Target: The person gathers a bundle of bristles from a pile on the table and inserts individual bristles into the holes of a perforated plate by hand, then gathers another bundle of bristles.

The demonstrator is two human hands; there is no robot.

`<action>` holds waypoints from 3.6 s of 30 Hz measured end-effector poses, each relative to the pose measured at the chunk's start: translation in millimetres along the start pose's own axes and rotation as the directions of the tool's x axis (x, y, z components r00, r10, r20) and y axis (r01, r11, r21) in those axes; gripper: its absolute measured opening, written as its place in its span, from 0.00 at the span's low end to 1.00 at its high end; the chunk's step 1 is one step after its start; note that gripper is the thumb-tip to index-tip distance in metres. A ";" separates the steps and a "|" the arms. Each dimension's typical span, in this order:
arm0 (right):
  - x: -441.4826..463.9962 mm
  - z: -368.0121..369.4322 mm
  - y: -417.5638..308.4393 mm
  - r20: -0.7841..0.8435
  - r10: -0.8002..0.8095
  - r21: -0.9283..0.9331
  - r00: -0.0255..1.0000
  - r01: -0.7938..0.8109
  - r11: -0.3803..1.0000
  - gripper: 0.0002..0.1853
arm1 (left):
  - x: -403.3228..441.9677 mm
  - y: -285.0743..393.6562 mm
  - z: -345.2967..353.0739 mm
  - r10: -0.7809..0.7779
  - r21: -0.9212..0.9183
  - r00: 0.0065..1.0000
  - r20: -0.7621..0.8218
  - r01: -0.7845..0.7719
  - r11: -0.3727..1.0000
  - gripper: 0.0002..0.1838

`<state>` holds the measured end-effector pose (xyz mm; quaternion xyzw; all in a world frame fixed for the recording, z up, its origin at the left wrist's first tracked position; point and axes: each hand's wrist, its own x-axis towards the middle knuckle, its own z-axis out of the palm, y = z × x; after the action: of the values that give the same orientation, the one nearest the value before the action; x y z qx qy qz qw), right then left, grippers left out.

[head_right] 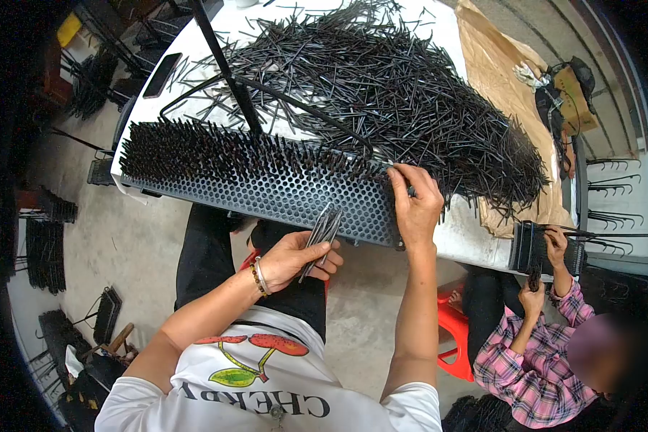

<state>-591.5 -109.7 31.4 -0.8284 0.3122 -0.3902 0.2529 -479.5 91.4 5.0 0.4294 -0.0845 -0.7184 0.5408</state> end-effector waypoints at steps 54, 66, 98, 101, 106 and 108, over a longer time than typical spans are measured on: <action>7.1 3.4 -1.9 -0.002 0.015 0.037 1.000 -0.014 0.999 0.07 | -0.9 -2.7 -3.6 0.059 0.146 0.998 -0.035 -0.054 0.988 0.17; 10.4 -0.5 -11.2 0.058 -0.078 -0.064 0.995 0.082 0.995 0.06 | -1.9 -0.7 -1.5 0.051 0.157 0.996 -0.071 -0.040 0.987 0.15; 5.4 2.0 -10.5 0.100 -0.190 -0.204 0.977 0.207 0.957 0.06 | -4.0 -1.9 0.8 0.028 0.111 0.998 -0.055 -0.022 0.994 0.15; 2.8 -3.8 -23.6 0.007 -0.121 -0.126 0.993 0.121 0.985 0.07 | -5.1 0.2 1.6 0.040 0.118 0.998 -0.051 -0.034 0.992 0.15; -25.5 -13.0 -39.2 0.313 0.254 0.245 0.915 -0.336 0.909 0.11 | -7.8 4.2 5.7 0.094 0.062 0.995 -0.024 -0.092 0.994 0.16; -37.1 -9.3 -50.3 0.478 0.421 0.267 0.771 -0.585 0.766 0.14 | -8.2 4.0 6.5 0.119 0.069 0.993 0.003 -0.119 0.991 0.16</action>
<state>-601.4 -50.7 51.9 -0.7014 0.3833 -0.1878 0.5708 -480.9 94.5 15.7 0.4425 -0.1343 -0.6811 0.5677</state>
